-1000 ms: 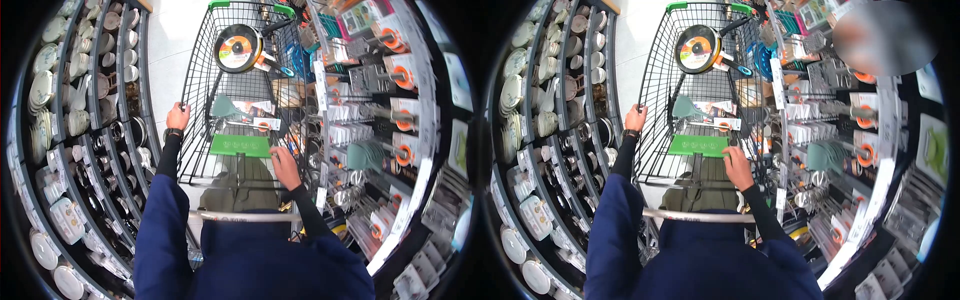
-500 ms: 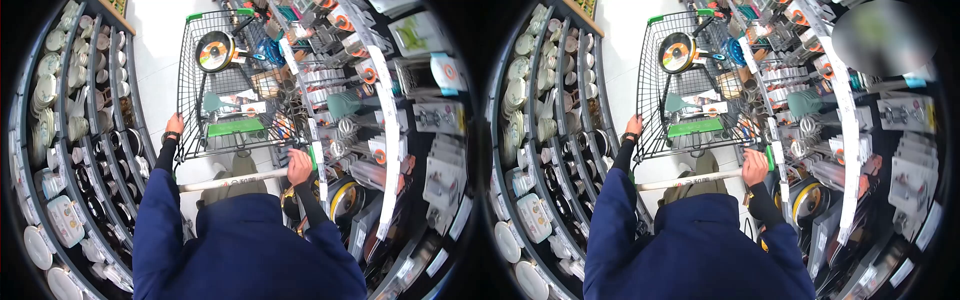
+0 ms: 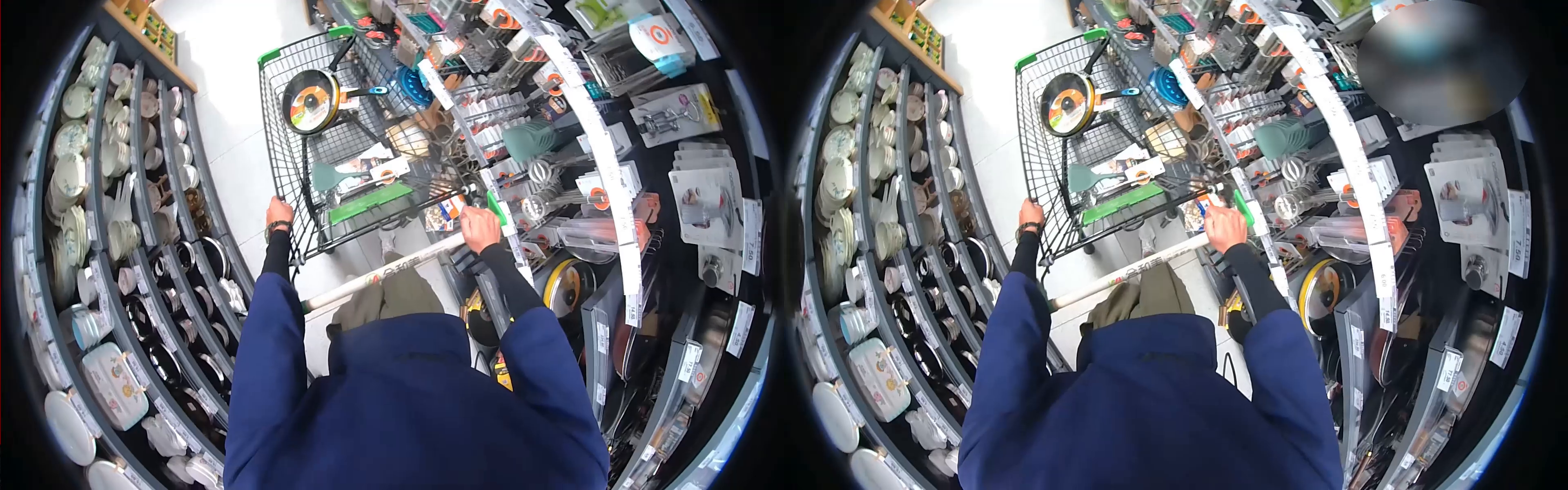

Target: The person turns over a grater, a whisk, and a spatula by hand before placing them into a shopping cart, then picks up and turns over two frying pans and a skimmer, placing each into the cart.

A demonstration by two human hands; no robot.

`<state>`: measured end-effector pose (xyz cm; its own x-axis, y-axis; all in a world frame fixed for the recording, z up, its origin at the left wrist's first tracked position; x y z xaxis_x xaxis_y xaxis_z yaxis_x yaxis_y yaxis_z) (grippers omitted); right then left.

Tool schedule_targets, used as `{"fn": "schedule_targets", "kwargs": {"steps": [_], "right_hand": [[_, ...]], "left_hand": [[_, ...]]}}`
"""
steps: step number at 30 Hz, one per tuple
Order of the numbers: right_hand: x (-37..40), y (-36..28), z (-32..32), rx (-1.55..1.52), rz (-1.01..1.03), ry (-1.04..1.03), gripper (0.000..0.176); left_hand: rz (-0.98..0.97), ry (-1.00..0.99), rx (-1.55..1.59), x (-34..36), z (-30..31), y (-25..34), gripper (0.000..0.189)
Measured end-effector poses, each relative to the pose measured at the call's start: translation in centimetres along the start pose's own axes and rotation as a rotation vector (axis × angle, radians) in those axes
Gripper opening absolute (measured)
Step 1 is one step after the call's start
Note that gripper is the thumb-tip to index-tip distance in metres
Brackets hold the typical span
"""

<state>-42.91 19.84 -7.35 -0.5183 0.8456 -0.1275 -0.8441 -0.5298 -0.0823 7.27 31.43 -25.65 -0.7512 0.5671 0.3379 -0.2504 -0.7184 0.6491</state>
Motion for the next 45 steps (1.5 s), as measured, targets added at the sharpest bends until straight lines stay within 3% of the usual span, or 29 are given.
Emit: {"fn": "schedule_targets", "kwargs": {"steps": [3, 5, 6, 8, 10, 11, 14, 16, 18, 20, 22, 26, 29, 31, 34, 40, 44, 45], "right_hand": [[-1.0, 0.0, -0.5, -0.009, 0.055, 0.011, 0.016], [-2.0, -0.2, -1.0, 0.016, 0.075, -0.004, 0.018], [-2.4, -0.1, -1.2, 0.030, 0.072, -0.026, 0.020], [-3.0, -0.1, -1.7, 0.018, 0.083, -0.039, 0.020], [-3.5, -0.3, -1.9, 0.026, 0.091, -0.025, 0.021], [-3.7, -0.4, -2.1, 0.011, 0.092, -0.021, 0.020], [-4.5, -0.5, -2.6, 0.006, 0.094, -0.007, 0.019], [-4.9, -0.7, -2.9, -0.004, 0.116, -0.018, 0.017], [-5.5, -1.0, -2.6, 0.008, 0.123, -0.019, 0.016], [-6.1, -1.1, -2.8, 0.032, 0.137, -0.036, 0.015], [-6.8, -1.4, -2.7, -0.015, 0.124, -0.034, 0.015], [-10.1, -4.5, -1.7, -0.195, 0.139, -0.011, 0.007], [-13.9, -8.2, -2.9, -0.409, 0.223, 0.036, 0.012], [-15.7, -9.9, -7.3, -0.398, 0.327, -0.214, 0.013], [-16.9, -13.1, -11.4, -0.344, 0.462, -0.339, 0.015], [-16.2, -16.2, -15.1, -0.327, 0.532, -0.517, 0.021], [-16.5, -16.6, -14.3, -0.384, 0.527, -0.562, 0.022], [-16.8, -16.9, -13.9, -0.396, 0.533, -0.541, 0.020]], "left_hand": [[0.002, -0.007, -0.013, -1.0, -0.2, -1.2, 0.032], [0.030, -0.047, -0.057, -1.3, 0.4, -1.3, 0.052], [-0.110, 0.011, -0.171, 0.2, 1.6, 0.9, 0.062], [-0.414, 0.203, -0.145, 3.8, 3.8, 4.6, 0.063], [-0.564, 0.201, 0.118, 5.8, 3.2, 5.6, 0.057], [-0.559, 0.145, 0.338, 6.8, 2.3, 5.5, 0.047], [-0.191, -0.301, 0.729, 8.1, -3.0, 5.1, 0.031], [-0.332, -0.340, 0.400, 10.1, -3.4, 6.8, 0.028], [-0.376, -0.344, 0.278, 10.5, -2.8, 7.9, 0.026], [-0.386, -0.155, 0.275, 11.3, -0.7, 9.4, 0.019], [-0.297, -0.103, 0.346, 11.1, 0.3, 9.5, 0.017], [-0.255, -0.136, 0.339, 10.6, -0.4, 9.4, 0.017], [-0.249, -0.166, 0.244, 10.1, -1.1, 9.8, 0.020], [-0.213, -0.203, 0.243, 10.5, -1.3, 10.6, 0.020], [-0.174, -0.264, 0.204, 10.3, -1.8, 10.9, 0.020], [-0.176, 0.001, 0.137, 10.7, -0.2, 12.3, 0.014], [-0.074, -0.023, 0.049, 10.4, -0.2, 11.3, 0.018], [-0.131, -0.133, -0.037, 10.2, -1.1, 10.8, 0.022]]}}
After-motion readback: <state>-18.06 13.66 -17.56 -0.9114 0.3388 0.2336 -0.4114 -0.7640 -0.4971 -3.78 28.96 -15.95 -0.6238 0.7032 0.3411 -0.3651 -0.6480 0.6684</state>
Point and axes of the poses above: each hand's wrist, its own x-axis away from the middle knuckle, its own z-axis out of the back of the hand, y = z × x, the point moved 6 cm from there along -x, towards the middle knuckle, and after that the axes turned 15 degrees about x, right-handed, at the moved point
